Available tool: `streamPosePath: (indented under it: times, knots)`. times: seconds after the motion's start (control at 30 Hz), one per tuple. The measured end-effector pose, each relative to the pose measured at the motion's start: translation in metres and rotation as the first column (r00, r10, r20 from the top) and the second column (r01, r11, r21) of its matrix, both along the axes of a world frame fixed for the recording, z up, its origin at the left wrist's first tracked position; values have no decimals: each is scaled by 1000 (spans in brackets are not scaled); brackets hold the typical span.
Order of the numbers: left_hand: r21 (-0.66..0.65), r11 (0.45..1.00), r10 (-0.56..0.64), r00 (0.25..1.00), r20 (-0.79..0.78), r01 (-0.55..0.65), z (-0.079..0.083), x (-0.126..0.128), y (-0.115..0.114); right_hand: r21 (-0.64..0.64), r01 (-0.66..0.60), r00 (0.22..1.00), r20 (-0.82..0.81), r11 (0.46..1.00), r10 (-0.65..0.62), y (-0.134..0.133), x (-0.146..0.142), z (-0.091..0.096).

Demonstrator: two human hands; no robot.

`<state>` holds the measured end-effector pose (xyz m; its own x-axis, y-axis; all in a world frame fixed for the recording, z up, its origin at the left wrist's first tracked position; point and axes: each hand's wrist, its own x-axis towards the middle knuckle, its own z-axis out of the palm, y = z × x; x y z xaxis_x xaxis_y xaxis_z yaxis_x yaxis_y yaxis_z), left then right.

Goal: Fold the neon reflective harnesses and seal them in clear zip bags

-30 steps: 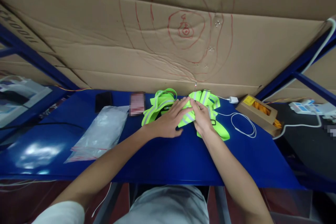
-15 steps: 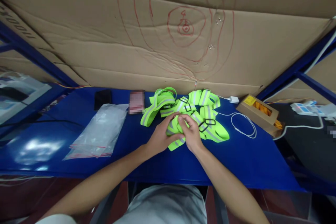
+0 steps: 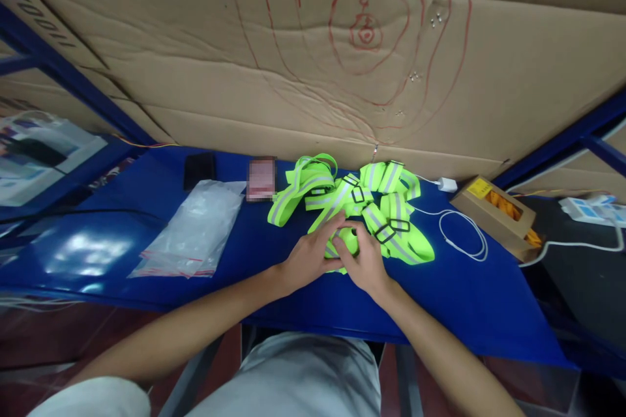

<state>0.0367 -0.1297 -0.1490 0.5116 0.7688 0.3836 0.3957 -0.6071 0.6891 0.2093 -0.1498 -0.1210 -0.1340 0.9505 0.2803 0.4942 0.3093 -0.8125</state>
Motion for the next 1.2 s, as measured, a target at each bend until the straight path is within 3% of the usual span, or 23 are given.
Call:
streamPosePath:
  times: [0.17, 0.37, 0.43, 0.53, 0.6, 0.67, 0.7, 0.73, 0.8, 0.87, 0.93, 1.07, 1.2]
  knots:
    - [161, 986, -16, 991, -136, 38, -2, 7, -9, -64, -98, 994, 38, 993, 101, -8, 19, -8]
    - [453, 887, 29, 967, -255, 93, -7, 8, -11, -147, -270, 963, -23, 951, 270, -6, 26, 0]
    - [440, 891, 29, 955, -296, 110, -5, 9, -12, -184, -258, 963, 28, 948, 267, -7, 23, 1]
    - [338, 941, 81, 946, -313, 32, 11, 4, -16, -259, -142, 982, 81, 955, 168, -13, 14, -1]
    - [301, 954, 95, 944, -317, 6, 29, -15, -22, -268, -78, 994, 52, 960, 95, -18, 9, -5]
    - [284, 955, 36, 922, -386, 82, 47, -50, -29, -259, -48, 998, 23, 965, 56, -22, 7, -8]
    - [291, 956, 76, 925, -371, 38, 55, -73, -34, -256, -35, 999, 23, 966, 42, -23, 8, -9]
    - [308, 948, 178, 933, -312, -78, 60, -98, -39, -260, -26, 999, 30, 965, 35, -23, 8, -9]
    - [333, 911, 346, 888, -302, -242, 62, -150, -48, -277, -26, 998, 40, 961, 39, -24, 10, -8]
    - [368, 852, 500, 785, -365, -372, 58, -196, -56, -289, -31, 998, 41, 957, 45, -24, 10, -6]
    - [388, 828, 555, 686, -471, -404, 50, -228, -61, -298, -29, 999, 35, 954, 41, -27, 9, -4]
    - [352, 810, 580, 546, -605, -469, 43, -250, -68, -313, 0, 1000, 6, 950, 2, -40, 5, -3]
    - [217, 838, 514, 591, -622, -500, 43, -254, -73, -310, 62, 998, -3, 949, -66, -55, 6, -8]
